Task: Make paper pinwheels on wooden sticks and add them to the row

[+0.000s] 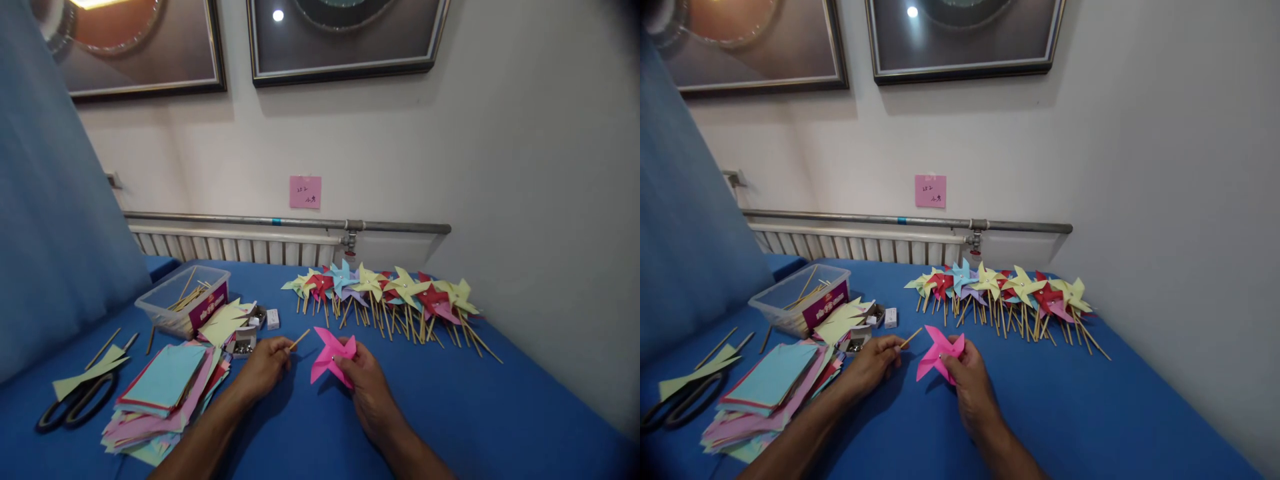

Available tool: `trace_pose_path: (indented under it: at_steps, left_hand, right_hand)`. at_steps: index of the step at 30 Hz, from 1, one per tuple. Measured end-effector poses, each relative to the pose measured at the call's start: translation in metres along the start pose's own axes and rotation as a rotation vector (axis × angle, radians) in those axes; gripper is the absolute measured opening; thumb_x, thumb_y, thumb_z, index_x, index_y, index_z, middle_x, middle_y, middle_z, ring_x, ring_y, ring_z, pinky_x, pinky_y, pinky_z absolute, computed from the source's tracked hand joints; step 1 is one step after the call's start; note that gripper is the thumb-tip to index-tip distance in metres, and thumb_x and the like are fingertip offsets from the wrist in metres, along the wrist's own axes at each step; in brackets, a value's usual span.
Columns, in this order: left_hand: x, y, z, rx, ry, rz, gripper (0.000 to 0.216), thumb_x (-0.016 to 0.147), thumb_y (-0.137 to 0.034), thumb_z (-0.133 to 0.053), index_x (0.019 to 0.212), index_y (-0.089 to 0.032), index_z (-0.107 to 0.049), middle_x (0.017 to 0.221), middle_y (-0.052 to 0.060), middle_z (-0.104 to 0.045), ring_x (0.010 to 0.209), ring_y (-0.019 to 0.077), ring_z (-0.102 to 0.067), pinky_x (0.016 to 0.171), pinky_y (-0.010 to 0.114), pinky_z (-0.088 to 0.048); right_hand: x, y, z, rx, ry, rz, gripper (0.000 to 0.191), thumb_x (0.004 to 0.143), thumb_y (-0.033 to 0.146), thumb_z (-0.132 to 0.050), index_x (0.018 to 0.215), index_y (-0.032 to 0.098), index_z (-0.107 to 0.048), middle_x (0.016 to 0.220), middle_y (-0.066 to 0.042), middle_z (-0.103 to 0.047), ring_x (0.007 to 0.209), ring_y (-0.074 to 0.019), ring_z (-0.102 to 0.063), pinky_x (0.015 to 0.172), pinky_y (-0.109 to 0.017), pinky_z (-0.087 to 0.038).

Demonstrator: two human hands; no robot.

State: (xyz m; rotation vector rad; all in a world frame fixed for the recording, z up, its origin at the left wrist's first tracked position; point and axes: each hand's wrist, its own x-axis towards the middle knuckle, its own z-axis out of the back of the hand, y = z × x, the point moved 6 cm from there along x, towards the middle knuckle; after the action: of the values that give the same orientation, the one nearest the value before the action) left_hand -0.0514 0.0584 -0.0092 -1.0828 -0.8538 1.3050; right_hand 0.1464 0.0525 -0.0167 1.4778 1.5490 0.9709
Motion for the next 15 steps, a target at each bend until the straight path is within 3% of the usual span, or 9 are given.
trace_pose_path:
  at_steps: [4,8,15]
  left_hand:
    - [-0.008,-0.002,-0.017,0.093,0.095,0.002,0.018,0.081,-0.035,-0.051,0.082,-0.019,-0.057,0.057,-0.005,-0.054,0.047,0.0087,-0.037,0.049,0.023,-0.027]
    - [-0.014,-0.001,-0.028,0.066,0.178,0.058,0.021,0.078,-0.039,-0.055,0.081,-0.019,-0.057,0.060,-0.005,-0.056,0.046,0.0087,-0.042,0.048,0.022,-0.030]
    - [-0.016,-0.005,-0.027,0.026,0.170,0.063,0.021,0.074,-0.039,-0.056,0.075,-0.019,-0.057,0.058,-0.005,-0.053,0.045,0.0092,-0.043,0.047,0.023,-0.031]
  right_hand:
    - [0.000,0.002,0.000,-0.002,-0.024,0.013,0.048,0.062,0.028,-0.085,0.103,0.017,-0.065,0.078,0.001,-0.069,0.066,-0.0158,-0.060,0.062,-0.025,-0.048]
    - [0.002,0.001,0.003,-0.020,-0.034,0.024,0.049,0.063,0.030,-0.085,0.106,0.016,-0.064,0.077,0.001,-0.068,0.063,-0.0152,-0.058,0.059,-0.025,-0.046]
    - [0.004,-0.001,0.004,-0.095,-0.009,0.051,0.045,0.066,0.031,-0.081,0.105,0.017,-0.063,0.075,0.002,-0.065,0.063,-0.0145,-0.057,0.058,-0.024,-0.043]
